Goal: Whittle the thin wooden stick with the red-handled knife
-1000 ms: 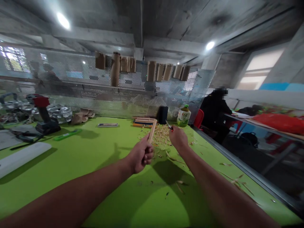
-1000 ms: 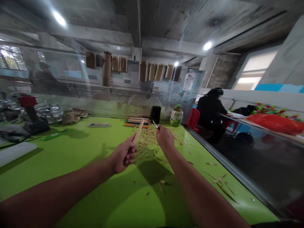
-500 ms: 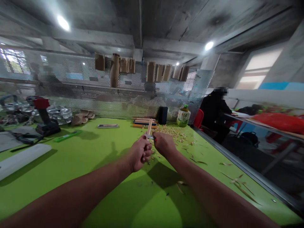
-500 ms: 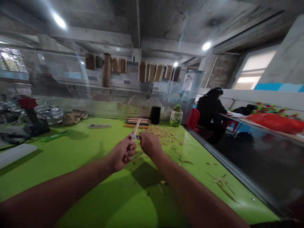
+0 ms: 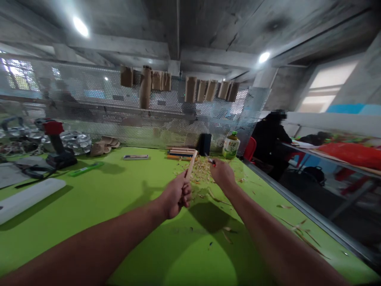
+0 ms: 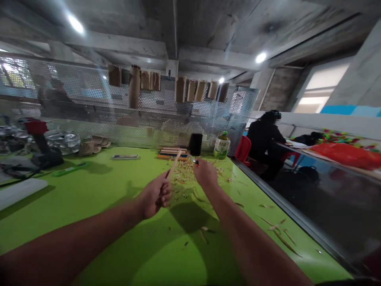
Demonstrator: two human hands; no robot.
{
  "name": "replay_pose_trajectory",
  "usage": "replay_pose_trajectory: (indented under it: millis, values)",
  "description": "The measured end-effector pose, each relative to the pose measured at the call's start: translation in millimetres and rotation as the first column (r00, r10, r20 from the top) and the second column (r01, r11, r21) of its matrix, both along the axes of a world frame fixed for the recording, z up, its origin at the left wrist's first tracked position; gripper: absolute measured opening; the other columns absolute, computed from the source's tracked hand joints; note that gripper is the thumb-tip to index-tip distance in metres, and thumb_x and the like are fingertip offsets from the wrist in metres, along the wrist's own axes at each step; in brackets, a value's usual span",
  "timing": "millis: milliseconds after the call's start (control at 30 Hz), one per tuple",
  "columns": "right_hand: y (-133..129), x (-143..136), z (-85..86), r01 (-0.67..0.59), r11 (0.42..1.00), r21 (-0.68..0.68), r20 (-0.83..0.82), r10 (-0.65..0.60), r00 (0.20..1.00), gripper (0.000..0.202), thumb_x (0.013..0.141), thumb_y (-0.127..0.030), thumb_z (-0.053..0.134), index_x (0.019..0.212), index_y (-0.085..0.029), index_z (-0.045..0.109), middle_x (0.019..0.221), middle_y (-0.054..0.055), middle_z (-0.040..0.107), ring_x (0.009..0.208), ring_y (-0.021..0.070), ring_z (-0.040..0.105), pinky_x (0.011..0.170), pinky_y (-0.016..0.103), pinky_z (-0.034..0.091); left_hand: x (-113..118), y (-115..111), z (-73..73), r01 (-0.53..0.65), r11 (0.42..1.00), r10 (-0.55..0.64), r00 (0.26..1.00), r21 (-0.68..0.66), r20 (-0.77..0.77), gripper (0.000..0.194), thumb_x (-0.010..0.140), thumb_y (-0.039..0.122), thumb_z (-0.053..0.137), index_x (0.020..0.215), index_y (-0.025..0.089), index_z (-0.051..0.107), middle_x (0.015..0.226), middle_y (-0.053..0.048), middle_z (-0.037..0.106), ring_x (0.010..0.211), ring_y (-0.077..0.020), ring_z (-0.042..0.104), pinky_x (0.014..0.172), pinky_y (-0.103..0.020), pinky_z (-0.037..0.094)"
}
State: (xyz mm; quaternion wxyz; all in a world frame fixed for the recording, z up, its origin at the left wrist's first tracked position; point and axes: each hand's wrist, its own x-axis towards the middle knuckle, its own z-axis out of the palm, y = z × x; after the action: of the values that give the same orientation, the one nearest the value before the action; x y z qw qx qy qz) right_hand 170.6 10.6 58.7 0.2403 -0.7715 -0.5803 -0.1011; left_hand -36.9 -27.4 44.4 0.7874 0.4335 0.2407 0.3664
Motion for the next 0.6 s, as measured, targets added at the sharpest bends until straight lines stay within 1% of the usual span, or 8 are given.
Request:
replay_pose_trajectory:
  millis: [67, 133, 200, 300, 400, 467, 533, 600]
  values:
    - [-7.4, -26.1, -2.3, -0.129, 0.991, -0.031, 0.079, 0.131, 0.988, 0.032, 0.088, -0.027, 0.043, 0.11, -0.024, 0.067, 0.093, 0.007, 0.071, 0.082, 0.0196, 0.063, 0.066, 0.025, 0.035, -2.8, 8.8, 0.6, -0.005, 1.0, 0.005, 1.0, 0.0, 0.024, 0.051, 0.084, 0.028, 0.049, 0.134, 0.027, 0.038, 0.054, 0.01, 0.033, 0.035, -0.0055, 0.029, 0.035, -0.016, 0.022]
    - [-14.6, -47.4, -4.4, -0.21, 0.974, -0.087, 0.146, 0.221, 0.964, 0.028, 0.089, -0.026, 0.043, 0.101, -0.023, 0.068, 0.088, 0.006, 0.071, 0.078, 0.0177, 0.062, 0.063, 0.025, 0.033, -4.3, 11.5, 2.5, -0.014, 1.0, 0.014, 0.999, 0.007, 0.051, 0.043, 0.082, 0.025, 0.049, 0.124, 0.027, 0.044, 0.054, 0.011, 0.033, 0.034, -0.0052, 0.026, 0.034, -0.016, 0.018]
    - [-20.8, -60.2, -5.3, -0.241, 0.962, -0.129, 0.195, 0.263, 0.945, 0.027, 0.089, -0.025, 0.041, 0.093, -0.022, 0.067, 0.084, 0.005, 0.071, 0.074, 0.0163, 0.061, 0.06, 0.024, 0.031, -4.1, 11.0, 4.6, -0.038, 0.999, 0.037, 0.997, 0.012, 0.064, 0.036, 0.079, 0.02, 0.049, 0.114, 0.026, 0.046, 0.053, 0.011, 0.033, 0.034, -0.0049, 0.025, 0.033, -0.016, 0.018]
    - [-26.7, -66.5, -4.7, -0.259, 0.955, -0.142, 0.253, 0.288, 0.924, 0.024, 0.09, -0.025, 0.041, 0.09, -0.022, 0.065, 0.083, 0.005, 0.07, 0.074, 0.0156, 0.061, 0.06, 0.025, 0.031, -1.9, 10.2, 6.3, -0.063, 0.998, 0.062, 0.997, 0.021, 0.045, 0.029, 0.076, 0.018, 0.049, 0.104, 0.025, 0.047, 0.054, 0.01, 0.034, 0.034, -0.0046, 0.025, 0.034, -0.016, 0.018]
    - [-27.4, -66.1, -3.8, -0.26, 0.955, -0.145, 0.288, 0.292, 0.912, 0.024, 0.091, -0.027, 0.041, 0.091, -0.022, 0.065, 0.085, 0.006, 0.069, 0.078, 0.0163, 0.062, 0.062, 0.024, 0.032, 1.7, 9.6, 6.6, -0.09, 0.996, 0.09, 0.996, 0.022, -0.002, 0.027, 0.076, 0.017, 0.048, 0.102, 0.024, 0.047, 0.055, 0.01, 0.035, 0.035, -0.0043, 0.025, 0.034, -0.016, 0.016]
    - [-24.2, -63.0, -3.4, -0.242, 0.959, -0.147, 0.29, 0.276, 0.917, 0.026, 0.092, -0.027, 0.04, 0.091, -0.022, 0.065, 0.086, 0.006, 0.069, 0.08, 0.0171, 0.062, 0.063, 0.024, 0.034, 4.1, 6.0, 6.1, -0.107, 0.994, 0.108, 0.994, 0.028, -0.027, 0.027, 0.077, 0.018, 0.047, 0.103, 0.025, 0.047, 0.055, 0.01, 0.034, 0.035, -0.0041, 0.024, 0.034, -0.016, 0.014]
    - [-18.1, -55.2, -2.4, -0.196, 0.973, -0.124, 0.274, 0.223, 0.936, 0.027, 0.092, -0.026, 0.039, 0.094, -0.022, 0.066, 0.087, 0.007, 0.07, 0.081, 0.0178, 0.063, 0.064, 0.024, 0.035, 6.0, -1.2, 4.4, -0.085, 0.996, 0.087, 0.995, 0.033, -0.051, 0.032, 0.079, 0.019, 0.046, 0.111, 0.025, 0.047, 0.056, 0.01, 0.033, 0.036, -0.0042, 0.024, 0.035, -0.016, 0.013]
    - [-10.2, -41.0, -0.3, -0.111, 0.99, -0.087, 0.238, 0.129, 0.963, 0.029, 0.092, -0.024, 0.038, 0.099, -0.022, 0.066, 0.089, 0.008, 0.07, 0.081, 0.0187, 0.064, 0.065, 0.025, 0.036, 6.9, -10.4, 1.7, -0.035, 0.999, 0.036, 0.997, 0.025, -0.07, 0.045, 0.081, 0.02, 0.045, 0.126, 0.026, 0.042, 0.057, 0.009, 0.035, 0.037, -0.0043, 0.025, 0.035, -0.017, 0.014]
